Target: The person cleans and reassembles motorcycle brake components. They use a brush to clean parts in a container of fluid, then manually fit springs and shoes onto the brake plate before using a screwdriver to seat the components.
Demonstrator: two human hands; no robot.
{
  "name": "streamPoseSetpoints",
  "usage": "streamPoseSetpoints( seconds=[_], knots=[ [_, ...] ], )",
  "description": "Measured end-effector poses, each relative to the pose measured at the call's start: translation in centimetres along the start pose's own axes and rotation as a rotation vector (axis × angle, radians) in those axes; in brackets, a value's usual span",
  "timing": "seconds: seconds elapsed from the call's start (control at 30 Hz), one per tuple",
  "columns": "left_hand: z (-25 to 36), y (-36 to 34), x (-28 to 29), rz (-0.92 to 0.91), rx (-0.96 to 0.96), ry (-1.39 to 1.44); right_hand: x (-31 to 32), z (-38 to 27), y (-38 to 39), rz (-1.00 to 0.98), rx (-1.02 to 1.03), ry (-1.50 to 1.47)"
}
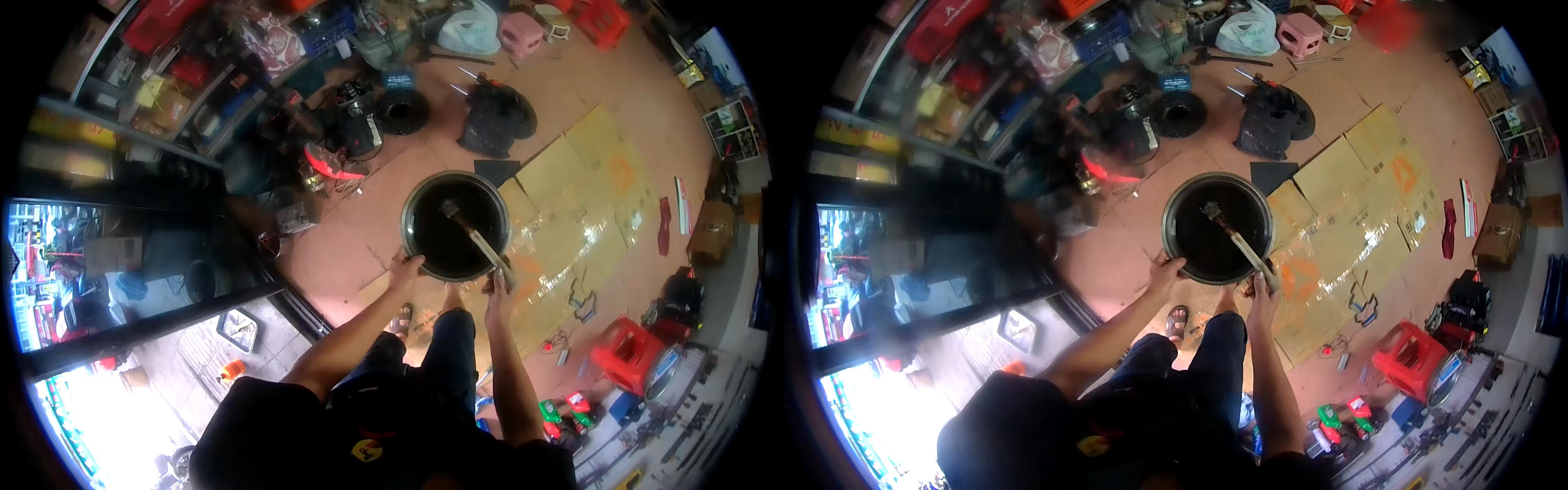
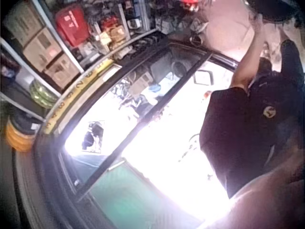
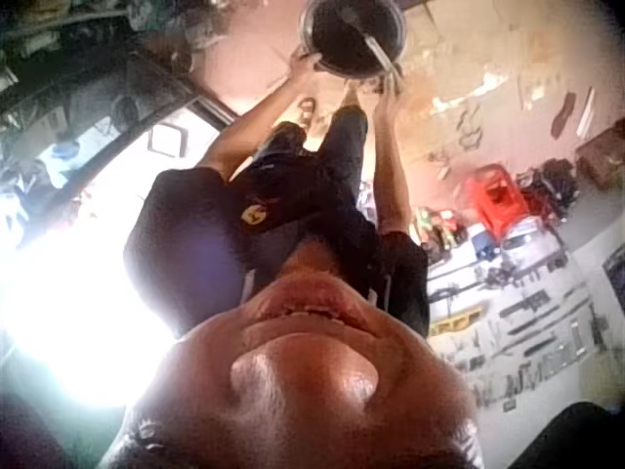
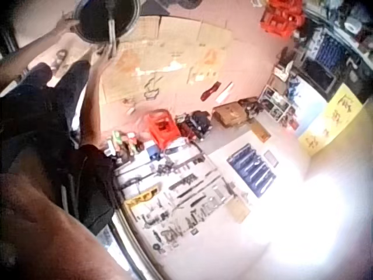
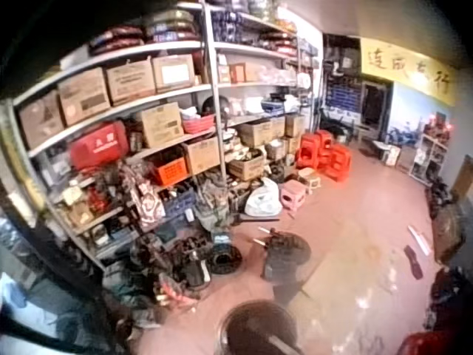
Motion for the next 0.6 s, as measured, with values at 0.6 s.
streamPoseSetpoints(
  seconds=[0.6],
  knots=[
    [15.4,-32.1,3.5,0.378,0.081,0.096,-24.7,5.1,-35.9,-0.760,0.115,0.426]
  ],
)
Point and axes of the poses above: each hand's wrist, its own y-axis away from the middle knuckle, its own x-axis out of the back of the hand, z = x × y, the point moved 4 cm from there along -y, towards the middle knuckle, and after that the axes turned 12 degrees about x, right-handed, at the moved point
